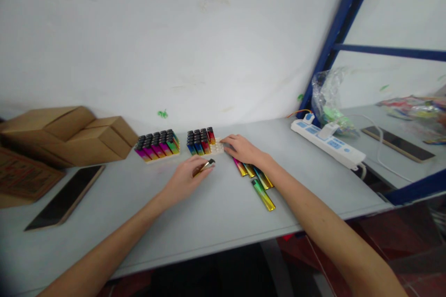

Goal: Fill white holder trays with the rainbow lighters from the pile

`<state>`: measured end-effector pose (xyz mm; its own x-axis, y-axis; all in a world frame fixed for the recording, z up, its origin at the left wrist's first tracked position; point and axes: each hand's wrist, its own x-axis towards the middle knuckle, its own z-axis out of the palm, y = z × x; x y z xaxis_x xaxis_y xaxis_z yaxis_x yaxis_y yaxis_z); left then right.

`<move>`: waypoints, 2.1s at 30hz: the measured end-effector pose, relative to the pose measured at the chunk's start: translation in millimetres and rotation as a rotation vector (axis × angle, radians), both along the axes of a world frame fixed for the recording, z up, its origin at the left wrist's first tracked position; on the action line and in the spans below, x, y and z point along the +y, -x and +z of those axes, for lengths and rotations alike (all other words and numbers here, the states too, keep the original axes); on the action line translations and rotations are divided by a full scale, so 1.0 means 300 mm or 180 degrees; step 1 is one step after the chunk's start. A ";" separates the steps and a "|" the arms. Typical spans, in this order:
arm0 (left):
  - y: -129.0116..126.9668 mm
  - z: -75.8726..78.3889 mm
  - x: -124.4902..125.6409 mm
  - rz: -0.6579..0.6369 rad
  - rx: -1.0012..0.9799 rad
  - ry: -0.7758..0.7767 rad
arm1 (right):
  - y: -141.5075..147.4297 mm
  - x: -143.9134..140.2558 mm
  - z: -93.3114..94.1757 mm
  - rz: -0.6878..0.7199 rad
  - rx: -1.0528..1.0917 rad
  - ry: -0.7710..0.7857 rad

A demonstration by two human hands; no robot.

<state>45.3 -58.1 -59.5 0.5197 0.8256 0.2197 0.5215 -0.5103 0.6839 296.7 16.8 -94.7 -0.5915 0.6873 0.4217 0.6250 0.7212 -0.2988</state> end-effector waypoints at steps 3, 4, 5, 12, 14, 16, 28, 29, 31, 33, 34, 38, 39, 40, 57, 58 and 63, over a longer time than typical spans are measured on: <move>0.000 0.009 -0.006 -0.0045 -0.0902 0.0868 | 0.001 -0.002 0.003 0.0017 0.0002 -0.0017; -0.002 0.011 -0.009 -0.0084 -0.1216 0.1232 | 0.002 -0.003 0.006 0.0023 -0.0002 -0.0012; -0.005 0.014 -0.013 -0.0125 -0.1469 0.1579 | 0.002 -0.004 0.008 0.0027 -0.0006 -0.0003; -0.021 0.046 -0.034 0.0052 -0.2171 0.2887 | 0.000 -0.008 0.015 0.0042 -0.0036 0.0038; -0.022 0.050 -0.033 0.0081 -0.2294 0.2833 | -0.001 -0.009 0.015 0.0039 -0.0027 0.0035; -0.021 0.052 -0.028 0.0076 -0.2359 0.2791 | -0.002 -0.011 0.015 0.0034 -0.0017 0.0041; -0.022 0.056 -0.043 0.0308 -0.2325 0.2612 | 0.001 -0.007 0.011 0.0017 0.0019 0.0054; -0.022 0.056 -0.043 0.0322 -0.2315 0.2620 | 0.001 -0.007 0.010 0.0017 0.0009 0.0049; -0.023 0.054 -0.042 0.0348 -0.2293 0.2646 | 0.000 -0.007 0.010 0.0015 -0.0017 0.0036; -0.023 0.049 -0.041 0.0373 -0.2277 0.2653 | 0.000 -0.009 0.011 0.0008 -0.0032 0.0022; -0.023 0.046 -0.040 0.0385 -0.2279 0.2650 | 0.001 -0.009 0.011 0.0005 -0.0035 0.0019; -0.024 0.035 -0.036 0.0434 -0.2372 0.2592 | 0.003 -0.011 0.015 0.0015 -0.0020 0.0034; -0.024 0.034 -0.034 0.0454 -0.2389 0.2571 | 0.003 -0.011 0.015 0.0023 -0.0013 0.0033; -0.024 0.033 -0.033 0.0467 -0.2397 0.2550 | 0.004 -0.010 0.015 0.0027 -0.0008 0.0027; -0.025 0.213 0.071 -0.0233 -0.2336 0.1640 | 0.014 -0.016 0.017 -0.0068 -0.0029 0.0034; -0.029 0.226 0.090 -0.0225 -0.2229 0.1509 | 0.014 -0.015 0.016 -0.0065 -0.0035 0.0033; -0.060 0.269 0.219 0.0003 -0.1453 0.0459 | 0.016 -0.013 0.018 -0.0086 -0.0046 0.0024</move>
